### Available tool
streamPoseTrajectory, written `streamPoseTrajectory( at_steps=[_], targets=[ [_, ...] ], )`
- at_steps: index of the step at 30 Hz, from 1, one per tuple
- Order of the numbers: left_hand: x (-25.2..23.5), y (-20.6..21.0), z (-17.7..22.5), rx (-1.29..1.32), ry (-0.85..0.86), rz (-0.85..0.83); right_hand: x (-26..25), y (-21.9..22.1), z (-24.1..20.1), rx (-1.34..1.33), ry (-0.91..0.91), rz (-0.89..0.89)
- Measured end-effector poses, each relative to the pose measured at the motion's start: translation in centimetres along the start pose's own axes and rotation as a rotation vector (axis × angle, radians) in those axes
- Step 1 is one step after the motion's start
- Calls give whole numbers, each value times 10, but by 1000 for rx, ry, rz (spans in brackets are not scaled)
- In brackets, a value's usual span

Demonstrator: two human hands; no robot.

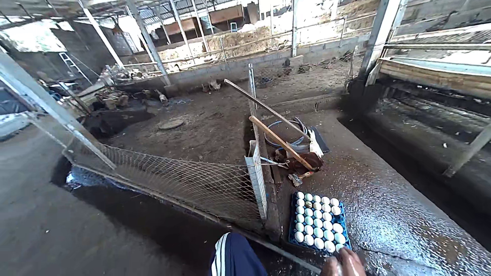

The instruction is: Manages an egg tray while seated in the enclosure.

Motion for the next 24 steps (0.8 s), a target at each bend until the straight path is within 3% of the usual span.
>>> streamPoseTrajectory(
  at_steps=[1, 3, 6, 8, 10, 14, 17, 21, 24],
  targets=[
    [-19, -2, -17, -1, 151, 9, -8, -1, 7, 48, 18, 0],
    [-35, -6, -32, 36, 244, 78, -3, 5, 6, 129, -33, -13],
    [-22, -4, -30, 73, 109, 87, 0, -1, 10, -66, -13, 37],
    [-24, -2, -28, 57, 129, 103, -10, -6, 11, 37, 15, 23],
    [-29, -2, -29, 43, 218, 75, 0, 3, 3, 218, -86, -29],
    [-15, 1, -25, -21, 76, 73, -3, -10, 13, -5, 37, 72],
    [-21, -1, -31, 50, 86, 109, 7, 2, 13, -26, -63, 12],
    [-25, 4, -44, 93, 7, 78, -7, -12, 24, -116, 108, 89],
    [-23, -1, -43, 145, 33, 91, 9, 0, 15, -87, 6, 20]
  ],
)
Point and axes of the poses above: each hand's wrist, its own x-axis away from the middle knuckle, its own y-axis out of the palm, z = x × y, the point moved 9 cm from there along -x, towards the middle knuckle
